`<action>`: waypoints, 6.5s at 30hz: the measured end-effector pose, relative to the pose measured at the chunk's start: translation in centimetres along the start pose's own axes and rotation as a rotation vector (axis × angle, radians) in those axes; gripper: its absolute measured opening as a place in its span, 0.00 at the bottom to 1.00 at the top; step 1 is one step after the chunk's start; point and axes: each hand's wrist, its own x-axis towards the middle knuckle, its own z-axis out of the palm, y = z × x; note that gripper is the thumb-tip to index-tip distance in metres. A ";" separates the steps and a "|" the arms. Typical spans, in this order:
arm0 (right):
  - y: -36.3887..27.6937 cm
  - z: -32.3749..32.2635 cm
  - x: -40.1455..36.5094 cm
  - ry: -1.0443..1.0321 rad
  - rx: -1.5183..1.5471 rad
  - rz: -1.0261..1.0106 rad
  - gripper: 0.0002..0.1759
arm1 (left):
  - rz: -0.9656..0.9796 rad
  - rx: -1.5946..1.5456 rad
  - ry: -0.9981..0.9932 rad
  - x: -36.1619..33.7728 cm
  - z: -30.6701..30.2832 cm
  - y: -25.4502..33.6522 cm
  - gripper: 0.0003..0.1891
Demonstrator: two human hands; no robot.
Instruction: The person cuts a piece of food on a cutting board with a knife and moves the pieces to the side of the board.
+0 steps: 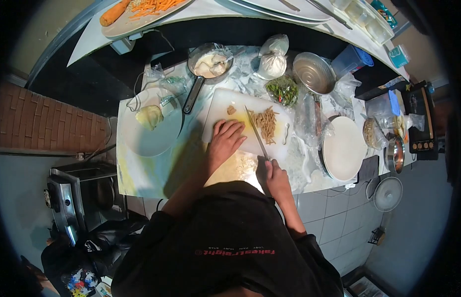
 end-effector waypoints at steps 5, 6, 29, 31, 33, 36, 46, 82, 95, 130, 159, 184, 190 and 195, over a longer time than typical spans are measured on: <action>0.1 0.3 -0.8 0.031 0.037 -0.019 0.26 | -0.025 -0.053 0.003 -0.1 0.0 0.5 0.21; 0.1 0.5 -0.8 0.023 0.045 -0.020 0.26 | -0.022 -0.052 0.001 -0.1 -0.2 0.6 0.21; -0.4 -1.4 -0.8 -0.106 0.257 0.023 0.33 | -0.199 -0.015 0.201 0.6 -1.8 -3.0 0.26; -0.1 -1.1 -0.9 -0.074 0.256 -0.026 0.33 | -0.203 -0.018 0.124 1.5 -1.6 -3.0 0.20; 0.2 -1.0 -0.8 -0.032 0.262 -0.075 0.33 | -0.205 -0.008 0.100 2.4 -1.3 -3.3 0.18; 1.3 -0.9 -0.6 0.004 0.308 -0.093 0.33 | -0.216 0.005 0.062 3.1 -0.5 -3.6 0.14; 2.4 -0.6 -0.7 0.019 0.334 -0.050 0.32 | -0.220 -0.031 0.106 4.1 -0.4 -4.5 0.05; 2.6 0.7 -2.0 -0.072 0.376 0.000 0.33 | -0.257 -0.009 0.078 1.1 -0.4 3.4 0.08; 0.6 0.6 -1.3 -0.155 0.257 0.033 0.30 | -0.085 -0.051 0.088 -1.7 0.4 1.0 0.17; 0.2 1.2 0.2 -0.167 0.239 -0.076 0.23 | -0.057 0.011 0.006 -2.5 0.4 2.0 0.19; -0.7 0.9 0.5 -0.138 0.071 -0.112 0.21 | -0.077 0.001 0.022 -2.6 0.6 2.0 0.18; -0.1 0.9 -0.4 -0.084 0.008 -0.115 0.20 | -0.078 -0.021 0.022 -2.4 -0.1 2.2 0.17; 0.1 1.3 -0.3 -0.090 0.021 -0.117 0.21 | -0.075 -0.021 0.037 -2.3 0.0 2.2 0.16; -0.6 1.8 -0.4 -0.056 -0.073 -0.109 0.23 | -0.070 -0.012 0.047 -2.4 0.2 2.1 0.16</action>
